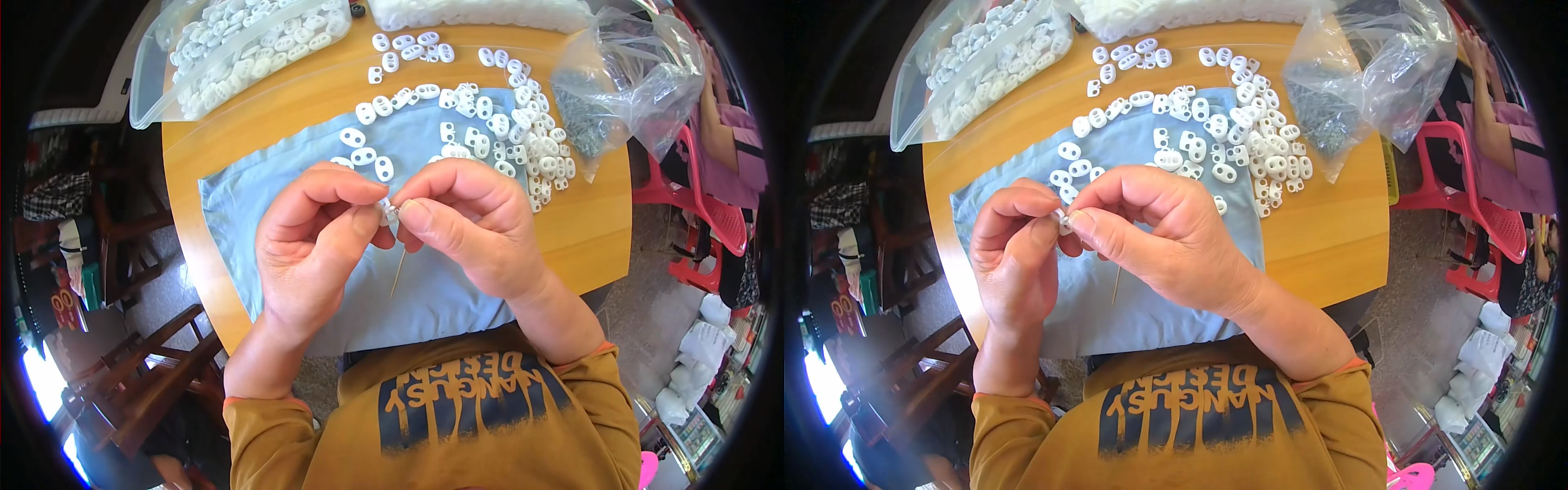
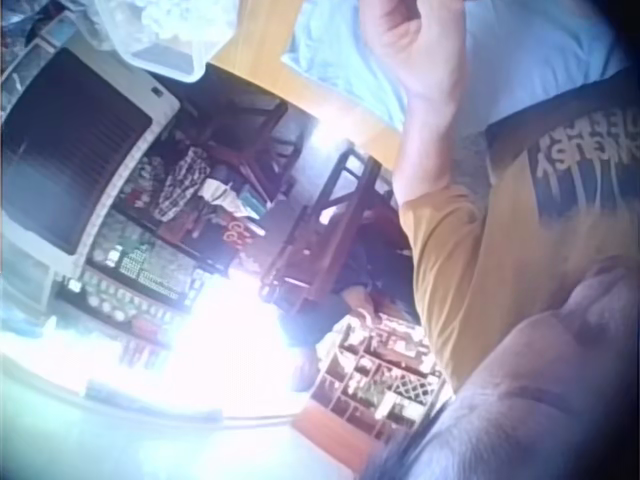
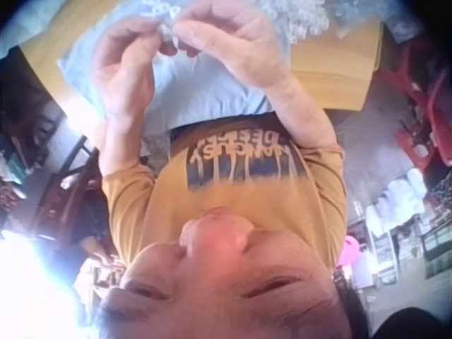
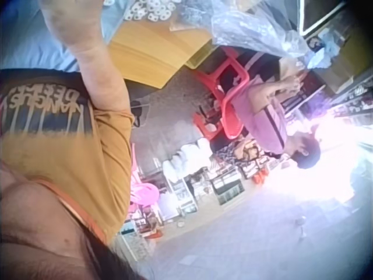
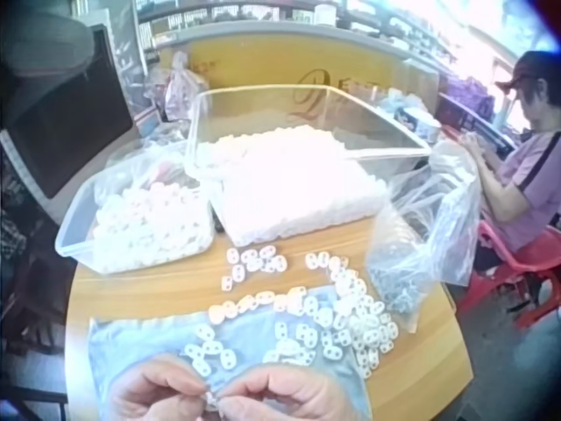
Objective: The person assembles small white plastic components by inserting metal pins into the holes of a larger casing by hand, picking the parts up from containers and placing the finished items on a blue cloth.
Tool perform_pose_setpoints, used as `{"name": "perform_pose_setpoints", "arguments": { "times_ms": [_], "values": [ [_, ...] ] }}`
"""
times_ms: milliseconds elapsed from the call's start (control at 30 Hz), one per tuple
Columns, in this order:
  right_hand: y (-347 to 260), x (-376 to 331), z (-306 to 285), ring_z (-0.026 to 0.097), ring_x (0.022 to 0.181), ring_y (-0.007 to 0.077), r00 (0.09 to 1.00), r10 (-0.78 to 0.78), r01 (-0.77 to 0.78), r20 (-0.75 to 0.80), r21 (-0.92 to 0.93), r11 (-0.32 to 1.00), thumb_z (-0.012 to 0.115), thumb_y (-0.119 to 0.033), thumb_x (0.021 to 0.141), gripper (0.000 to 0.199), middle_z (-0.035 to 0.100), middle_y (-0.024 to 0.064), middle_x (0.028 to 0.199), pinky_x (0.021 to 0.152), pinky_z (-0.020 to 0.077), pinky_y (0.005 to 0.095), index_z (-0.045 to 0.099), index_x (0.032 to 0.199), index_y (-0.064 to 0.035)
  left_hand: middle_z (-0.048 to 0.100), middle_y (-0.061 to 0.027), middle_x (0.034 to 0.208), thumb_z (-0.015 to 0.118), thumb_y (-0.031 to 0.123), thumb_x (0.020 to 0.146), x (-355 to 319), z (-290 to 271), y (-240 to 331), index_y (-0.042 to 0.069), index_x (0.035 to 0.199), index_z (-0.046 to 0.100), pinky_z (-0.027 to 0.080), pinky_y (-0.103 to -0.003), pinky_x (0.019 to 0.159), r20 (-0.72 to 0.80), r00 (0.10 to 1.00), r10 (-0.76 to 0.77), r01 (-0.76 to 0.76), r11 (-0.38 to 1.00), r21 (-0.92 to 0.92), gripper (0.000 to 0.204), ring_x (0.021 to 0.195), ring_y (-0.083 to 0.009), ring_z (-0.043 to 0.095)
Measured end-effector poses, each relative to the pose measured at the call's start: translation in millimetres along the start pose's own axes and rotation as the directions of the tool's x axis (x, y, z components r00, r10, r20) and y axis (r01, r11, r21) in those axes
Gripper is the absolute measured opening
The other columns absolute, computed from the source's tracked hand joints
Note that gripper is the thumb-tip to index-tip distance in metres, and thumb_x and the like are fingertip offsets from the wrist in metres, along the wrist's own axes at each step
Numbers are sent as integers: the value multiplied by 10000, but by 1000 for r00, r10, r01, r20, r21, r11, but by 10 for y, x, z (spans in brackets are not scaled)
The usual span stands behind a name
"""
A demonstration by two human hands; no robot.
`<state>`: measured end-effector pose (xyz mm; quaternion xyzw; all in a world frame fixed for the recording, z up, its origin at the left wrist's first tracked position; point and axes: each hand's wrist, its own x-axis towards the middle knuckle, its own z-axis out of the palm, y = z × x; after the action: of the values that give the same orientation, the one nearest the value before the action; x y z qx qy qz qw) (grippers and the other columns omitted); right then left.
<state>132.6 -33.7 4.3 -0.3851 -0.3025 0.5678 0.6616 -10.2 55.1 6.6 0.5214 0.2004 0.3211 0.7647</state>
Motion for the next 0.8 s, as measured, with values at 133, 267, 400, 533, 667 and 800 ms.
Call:
{"name": "perform_pose_setpoints", "arguments": {
  "times_ms": [133,267,400,533,667,800],
  "values": [
    [2,-12,-7,574,779,93,1000,4,-4,-11,11,1000,562,-95,876,135,609,56,833,665,463,212,580,923,30,548,-62,884,511,-59,828,0,2,4,5,932,579,491,-247,636,-2,1000,9,-9,1000,14,139,745,-113,556],
    [-6,-2,-8,577,762,92,1000,18,-19,-25,-26,999,568,-99,872,133,612,56,819,659,461,206,586,912,27,549,-66,884,517,-65,825,-4,-7,0,6,924,579,488,-242,633,18,1000,24,-24,999,48,137,733,-114,561],
    [9,2,18,572,705,74,998,-40,36,-51,-79,996,574,-92,864,119,621,50,781,623,454,198,596,886,23,549,-66,882,520,-73,823,-3,22,3,6,920,581,488,-236,630,-5,1000,4,-3,999,43,139,731,-116,566],
    [60,7,-21,572,673,66,991,-121,103,-61,-236,966,573,-77,856,107,627,48,750,598,458,199,603,856,25,540,-74,876,509,-69,826,-6,78,-19,1,913,573,483,-244,616,-20,997,71,-65,979,193,128,702,-129,552],
    [83,32,-35,578,665,65,992,-92,71,-87,-218,973,580,-71,848,103,633,53,737,590,465,201,608,837,27,535,-75,871,507,-51,841,7,53,-81,-3,919,566,474,-248,612,36,986,164,-164,895,414,109,671,-130,542],
    [68,36,-21,580,674,64,991,-96,82,-97,-131,988,600,-83,842,110,637,57,750,595,466,199,614,850,26,549,-86,904,515,-51,847,8,44,-76,-21,961,571,512,-248,651,-42,997,67,-58,983,175,130,753,-137,582]
  ]
}}
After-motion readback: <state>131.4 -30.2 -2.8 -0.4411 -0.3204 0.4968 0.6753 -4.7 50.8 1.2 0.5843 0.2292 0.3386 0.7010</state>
